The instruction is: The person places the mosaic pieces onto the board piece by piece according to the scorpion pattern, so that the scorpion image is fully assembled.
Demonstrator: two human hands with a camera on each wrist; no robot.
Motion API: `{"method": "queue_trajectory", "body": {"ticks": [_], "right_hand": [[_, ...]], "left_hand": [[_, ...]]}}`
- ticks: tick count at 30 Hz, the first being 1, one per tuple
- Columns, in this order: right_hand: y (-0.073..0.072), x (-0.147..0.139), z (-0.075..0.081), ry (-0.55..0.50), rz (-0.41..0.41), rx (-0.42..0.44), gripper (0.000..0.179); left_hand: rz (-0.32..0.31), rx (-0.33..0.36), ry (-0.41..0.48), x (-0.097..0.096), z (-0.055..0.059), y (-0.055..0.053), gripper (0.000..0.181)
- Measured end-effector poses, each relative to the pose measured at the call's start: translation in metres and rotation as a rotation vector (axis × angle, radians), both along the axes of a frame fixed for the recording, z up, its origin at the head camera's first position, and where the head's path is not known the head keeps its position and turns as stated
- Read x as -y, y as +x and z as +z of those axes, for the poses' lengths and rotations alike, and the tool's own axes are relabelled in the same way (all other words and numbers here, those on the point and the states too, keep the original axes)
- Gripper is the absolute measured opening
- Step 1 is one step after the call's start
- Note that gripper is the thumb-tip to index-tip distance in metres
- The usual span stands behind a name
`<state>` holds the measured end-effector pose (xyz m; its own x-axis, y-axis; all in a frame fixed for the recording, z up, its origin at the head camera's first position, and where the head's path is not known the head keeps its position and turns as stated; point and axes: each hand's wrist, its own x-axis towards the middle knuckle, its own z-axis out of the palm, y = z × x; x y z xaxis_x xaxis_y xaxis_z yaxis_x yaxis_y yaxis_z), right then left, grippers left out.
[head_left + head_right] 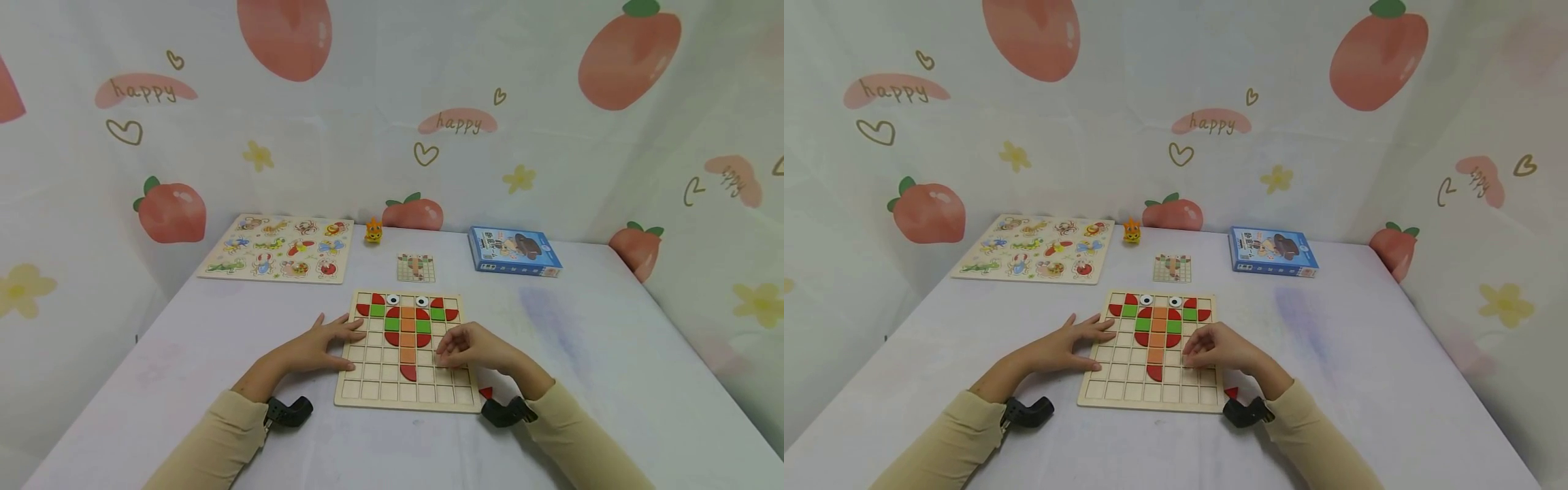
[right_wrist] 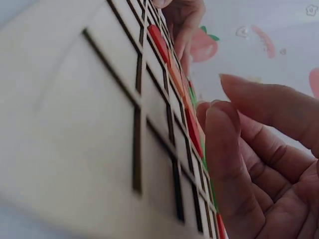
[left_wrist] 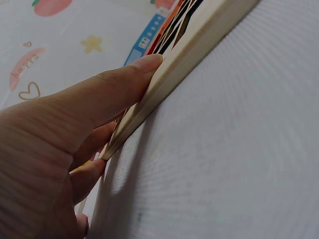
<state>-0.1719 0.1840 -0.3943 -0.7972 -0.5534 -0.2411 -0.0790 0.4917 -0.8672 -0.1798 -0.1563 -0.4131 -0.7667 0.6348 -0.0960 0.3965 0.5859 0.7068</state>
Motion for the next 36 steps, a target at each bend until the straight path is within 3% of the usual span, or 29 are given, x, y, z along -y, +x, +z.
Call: {"method": "queue_trajectory", "body": {"ticks": [12,21,36], "right_hand": [[0.013,-0.049,0.004,-0.040,-0.090,0.035,0.032],[0.027,-0.089,0.002,0.014,-0.203,0.008,0.036],[0.041,-0.119,-0.007,0.083,-0.385,-0.027,0.044]], "left_hand": [[-0.003,0.001,0.002,0.000,0.001,0.000,0.063],[-0.002,0.001,0.000,0.000,-0.001,0.000,0.063],[-0.006,-0.001,0.001,0.001,-0.001,0.001,0.063]]}}
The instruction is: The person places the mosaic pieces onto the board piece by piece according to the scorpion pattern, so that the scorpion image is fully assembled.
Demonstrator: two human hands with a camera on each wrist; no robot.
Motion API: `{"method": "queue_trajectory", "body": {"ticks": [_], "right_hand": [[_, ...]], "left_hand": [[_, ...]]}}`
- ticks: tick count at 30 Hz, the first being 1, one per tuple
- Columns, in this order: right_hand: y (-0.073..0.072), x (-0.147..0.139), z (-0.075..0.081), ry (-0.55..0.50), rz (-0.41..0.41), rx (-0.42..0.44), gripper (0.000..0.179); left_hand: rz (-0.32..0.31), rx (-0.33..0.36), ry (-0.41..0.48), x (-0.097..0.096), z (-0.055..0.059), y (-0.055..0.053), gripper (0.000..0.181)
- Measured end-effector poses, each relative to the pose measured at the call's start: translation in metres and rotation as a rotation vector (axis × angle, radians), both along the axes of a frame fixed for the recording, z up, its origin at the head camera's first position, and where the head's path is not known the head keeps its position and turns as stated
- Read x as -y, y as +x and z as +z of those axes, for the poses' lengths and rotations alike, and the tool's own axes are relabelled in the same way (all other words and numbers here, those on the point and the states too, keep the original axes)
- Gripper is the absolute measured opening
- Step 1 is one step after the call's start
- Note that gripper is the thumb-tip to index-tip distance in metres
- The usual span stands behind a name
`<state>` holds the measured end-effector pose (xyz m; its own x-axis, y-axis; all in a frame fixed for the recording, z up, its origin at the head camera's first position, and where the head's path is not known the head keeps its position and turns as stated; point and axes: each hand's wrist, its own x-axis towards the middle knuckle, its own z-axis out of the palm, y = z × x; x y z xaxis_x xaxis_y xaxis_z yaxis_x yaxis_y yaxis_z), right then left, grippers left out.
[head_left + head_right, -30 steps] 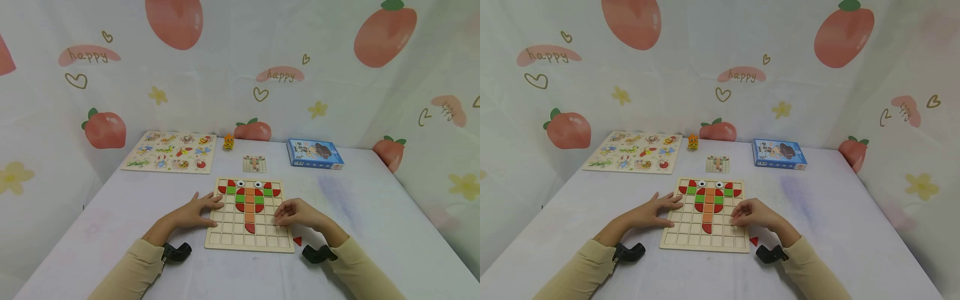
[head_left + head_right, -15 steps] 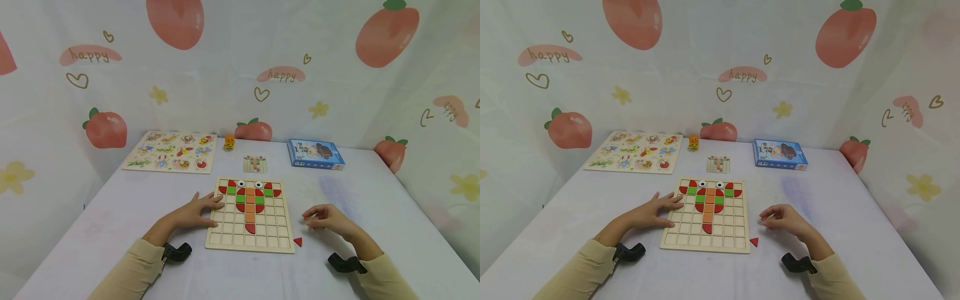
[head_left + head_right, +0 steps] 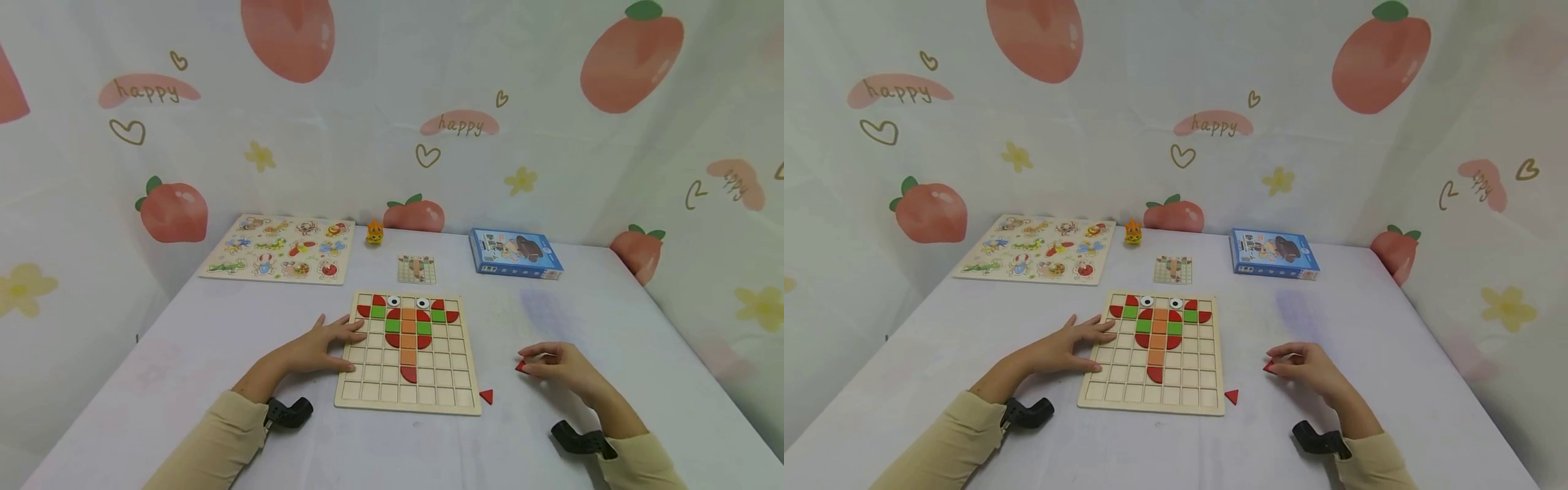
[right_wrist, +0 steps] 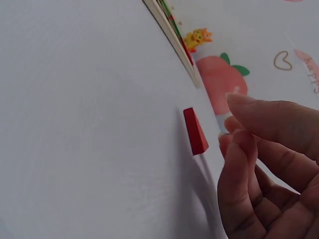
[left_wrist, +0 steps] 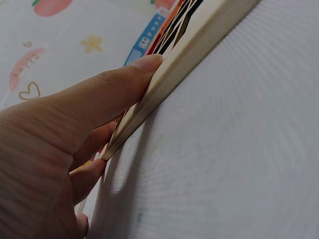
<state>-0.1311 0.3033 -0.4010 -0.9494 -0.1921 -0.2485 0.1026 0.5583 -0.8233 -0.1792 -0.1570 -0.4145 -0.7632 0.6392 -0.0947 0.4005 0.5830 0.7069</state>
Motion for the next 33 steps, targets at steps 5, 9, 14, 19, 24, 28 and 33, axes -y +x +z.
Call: {"method": "queue_trajectory", "body": {"ticks": [5,9,14,19,24,28,33], "right_hand": [[0.0003,-0.0014,-0.0055,0.015,-0.030,-0.011,0.044],[0.0016,0.0002,-0.0079,0.031,-0.040,-0.028,0.043],[0.0031,0.0024,-0.0085,0.058,-0.025,-0.054,0.039],[0.0030,0.0034,-0.0085,0.078,-0.004,-0.076,0.036],[0.0023,0.0032,-0.0083,0.075,0.018,-0.094,0.032],[0.0005,0.0032,-0.0059,0.063,0.040,-0.101,0.026],[-0.0018,0.0081,-0.0002,0.060,0.066,-0.062,0.025]], "left_hand": [[-0.001,0.004,0.001,-0.0005,0.0011,0.0006,0.064],[0.001,0.000,0.001,-0.0009,0.0015,0.0011,0.064],[0.003,-0.004,-0.005,-0.0010,0.0015,0.0011,0.064],[0.002,-0.004,-0.003,-0.0007,0.0003,0.0006,0.063],[-0.001,-0.002,-0.004,0.0000,-0.0002,0.0004,0.063],[-0.005,-0.008,0.006,-0.0002,0.0008,0.0008,0.063],[-0.005,-0.011,0.011,-0.0002,0.0012,0.0010,0.063]]}}
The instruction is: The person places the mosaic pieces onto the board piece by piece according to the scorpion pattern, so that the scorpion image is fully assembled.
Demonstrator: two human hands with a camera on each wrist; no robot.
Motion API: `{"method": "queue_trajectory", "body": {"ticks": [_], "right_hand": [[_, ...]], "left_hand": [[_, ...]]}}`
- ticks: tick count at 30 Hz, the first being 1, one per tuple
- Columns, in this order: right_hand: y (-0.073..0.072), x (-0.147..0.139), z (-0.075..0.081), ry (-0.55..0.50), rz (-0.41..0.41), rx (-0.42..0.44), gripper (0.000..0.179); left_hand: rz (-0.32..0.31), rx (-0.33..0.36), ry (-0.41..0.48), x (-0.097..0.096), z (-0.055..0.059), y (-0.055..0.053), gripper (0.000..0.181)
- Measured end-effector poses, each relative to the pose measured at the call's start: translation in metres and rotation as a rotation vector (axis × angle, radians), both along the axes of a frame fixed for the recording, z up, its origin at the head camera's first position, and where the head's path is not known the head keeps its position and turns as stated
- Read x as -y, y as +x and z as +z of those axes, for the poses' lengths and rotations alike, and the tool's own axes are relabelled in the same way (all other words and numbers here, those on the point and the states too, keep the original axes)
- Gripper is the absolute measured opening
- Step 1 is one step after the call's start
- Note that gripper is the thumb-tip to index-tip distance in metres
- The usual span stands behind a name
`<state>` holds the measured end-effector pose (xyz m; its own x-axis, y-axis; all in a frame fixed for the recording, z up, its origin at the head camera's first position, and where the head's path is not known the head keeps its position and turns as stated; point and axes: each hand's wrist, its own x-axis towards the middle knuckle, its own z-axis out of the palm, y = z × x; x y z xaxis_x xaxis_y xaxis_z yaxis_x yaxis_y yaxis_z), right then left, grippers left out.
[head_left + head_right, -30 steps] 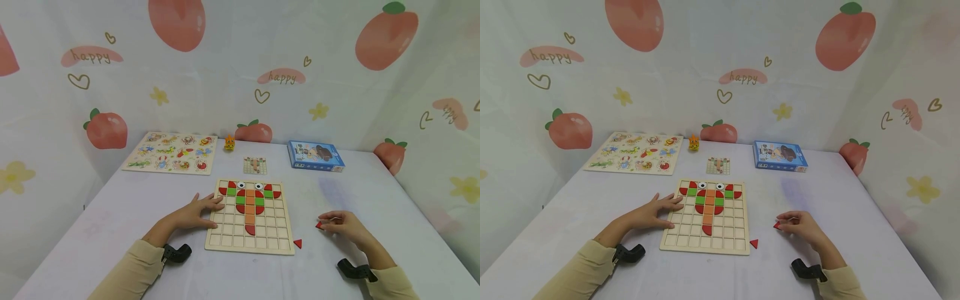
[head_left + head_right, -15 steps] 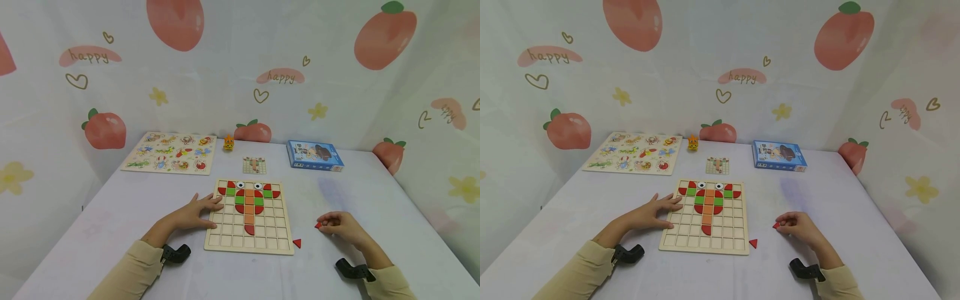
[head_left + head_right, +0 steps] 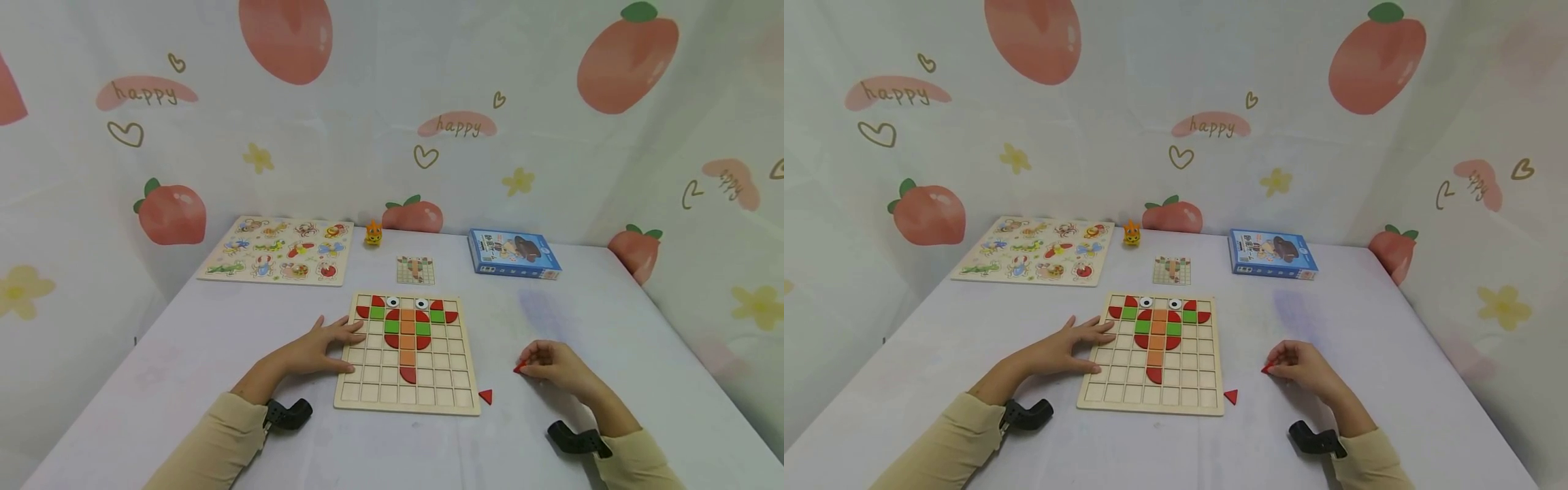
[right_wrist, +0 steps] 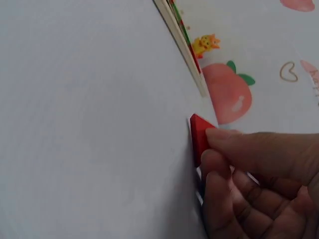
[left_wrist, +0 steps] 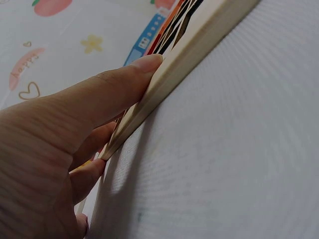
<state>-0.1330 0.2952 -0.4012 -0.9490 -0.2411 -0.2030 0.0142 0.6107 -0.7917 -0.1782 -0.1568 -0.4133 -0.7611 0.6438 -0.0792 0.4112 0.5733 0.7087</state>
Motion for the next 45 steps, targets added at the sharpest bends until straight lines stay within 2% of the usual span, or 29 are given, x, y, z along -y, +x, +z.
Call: {"method": "queue_trajectory", "body": {"ticks": [5,18,23,28,34,40,45], "right_hand": [[-0.004,0.009,0.006,-0.009,0.045,0.017,0.025],[-0.024,0.035,0.019,-0.041,0.102,0.020,0.024],[-0.029,0.050,0.017,-0.070,0.119,0.029,0.023],[-0.031,0.065,0.013,-0.089,0.168,0.038,0.023],[-0.030,0.083,0.009,-0.123,0.220,0.077,0.021],[-0.028,0.098,0.008,-0.163,0.272,0.081,0.022],[-0.028,0.113,0.003,-0.160,0.300,0.094,0.021]], "left_hand": [[-0.001,-0.006,-0.001,0.000,-0.001,0.000,0.063],[-0.009,-0.008,0.005,-0.002,-0.001,-0.001,0.063],[-0.011,-0.008,-0.001,-0.001,-0.002,-0.002,0.064],[-0.011,-0.007,0.002,-0.001,-0.003,-0.003,0.064],[-0.012,-0.004,0.001,0.000,-0.002,-0.002,0.065],[-0.005,-0.005,-0.008,0.000,-0.002,-0.002,0.064],[0.000,0.000,-0.017,0.001,-0.001,-0.001,0.064]]}}
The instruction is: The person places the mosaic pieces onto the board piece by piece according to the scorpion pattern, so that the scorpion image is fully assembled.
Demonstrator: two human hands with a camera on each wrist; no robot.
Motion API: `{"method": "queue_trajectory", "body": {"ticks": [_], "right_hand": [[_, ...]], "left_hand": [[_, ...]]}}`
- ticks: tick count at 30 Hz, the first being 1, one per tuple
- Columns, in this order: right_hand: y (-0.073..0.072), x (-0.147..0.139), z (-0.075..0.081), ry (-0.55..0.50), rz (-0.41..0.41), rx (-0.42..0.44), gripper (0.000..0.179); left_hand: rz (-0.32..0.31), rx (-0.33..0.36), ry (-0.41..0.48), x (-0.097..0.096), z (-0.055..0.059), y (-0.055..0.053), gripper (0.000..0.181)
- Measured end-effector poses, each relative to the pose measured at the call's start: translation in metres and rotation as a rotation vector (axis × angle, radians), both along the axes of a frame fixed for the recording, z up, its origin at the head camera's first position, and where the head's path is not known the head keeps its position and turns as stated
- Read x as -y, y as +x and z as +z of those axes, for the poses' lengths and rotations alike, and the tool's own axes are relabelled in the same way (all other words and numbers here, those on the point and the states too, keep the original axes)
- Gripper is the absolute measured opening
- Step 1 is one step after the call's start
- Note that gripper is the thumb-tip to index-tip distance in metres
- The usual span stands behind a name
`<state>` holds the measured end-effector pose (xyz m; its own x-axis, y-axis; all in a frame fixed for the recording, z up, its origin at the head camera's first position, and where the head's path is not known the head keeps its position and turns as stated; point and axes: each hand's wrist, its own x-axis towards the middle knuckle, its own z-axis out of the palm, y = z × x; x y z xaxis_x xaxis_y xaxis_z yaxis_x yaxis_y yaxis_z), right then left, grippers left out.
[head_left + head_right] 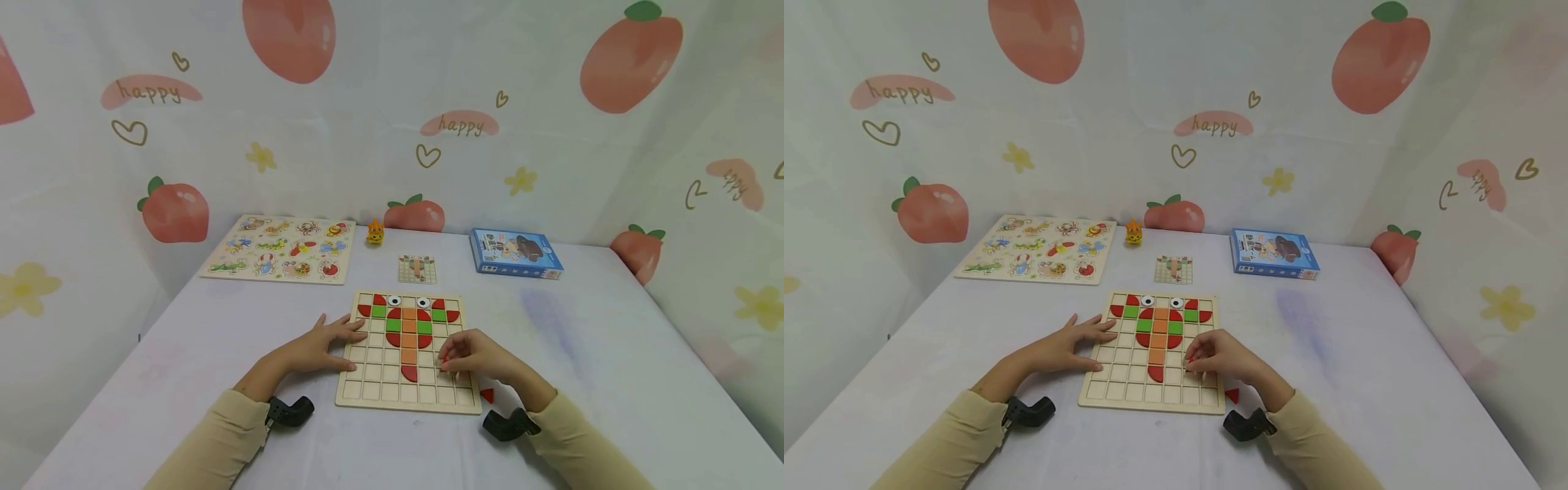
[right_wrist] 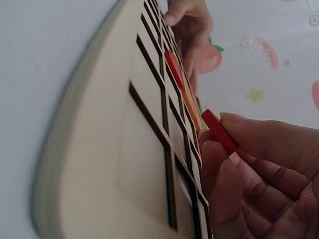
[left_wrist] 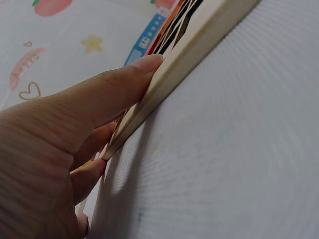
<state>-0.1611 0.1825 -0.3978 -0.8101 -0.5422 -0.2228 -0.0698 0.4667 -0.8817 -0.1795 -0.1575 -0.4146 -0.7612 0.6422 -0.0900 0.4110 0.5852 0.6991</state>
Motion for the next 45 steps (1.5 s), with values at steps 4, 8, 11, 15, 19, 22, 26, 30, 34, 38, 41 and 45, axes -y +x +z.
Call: {"method": "queue_trajectory", "body": {"ticks": [4,8,11,15,19,22,26,30,34,38,41,45], "right_hand": [[0.000,0.013,-0.001,0.006,0.020,-0.041,0.020],[0.000,0.023,-0.002,0.005,0.038,-0.067,0.019],[0.001,0.028,-0.003,0.024,0.043,-0.064,0.017],[0.004,0.029,-0.003,0.044,0.059,-0.053,0.013],[0.005,0.030,-0.002,0.046,0.084,-0.072,0.009],[0.006,0.030,-0.002,0.062,0.096,-0.117,0.006],[0.005,0.031,-0.003,0.086,0.093,-0.168,0.004],[0.005,0.032,-0.004,0.096,0.073,-0.171,0.004],[0.006,0.032,-0.004,0.082,0.082,-0.163,0.003],[0.007,0.032,-0.003,0.068,0.102,-0.161,0.003],[0.008,0.031,-0.002,0.069,0.116,-0.169,0.003],[0.009,0.030,-0.001,0.065,0.140,-0.189,0.004]], "left_hand": [[0.002,-0.001,0.006,0.000,0.000,0.000,0.064],[0.006,-0.002,0.006,0.000,0.001,0.000,0.064],[0.005,0.000,0.007,-0.001,0.001,0.000,0.064],[0.004,0.002,0.007,-0.001,0.002,0.000,0.065],[0.006,0.000,0.000,-0.001,0.003,0.000,0.064],[0.002,-0.005,0.006,-0.001,0.003,0.000,0.064],[-0.006,-0.010,0.019,-0.001,0.002,0.000,0.063],[-0.007,-0.004,0.022,0.000,0.000,-0.001,0.064],[-0.005,0.000,0.020,0.000,0.000,-0.001,0.065],[-0.005,-0.007,0.017,0.000,0.000,-0.001,0.064],[-0.007,-0.010,0.021,0.000,0.000,-0.001,0.063],[-0.010,-0.005,0.029,0.000,-0.002,-0.001,0.063]]}}
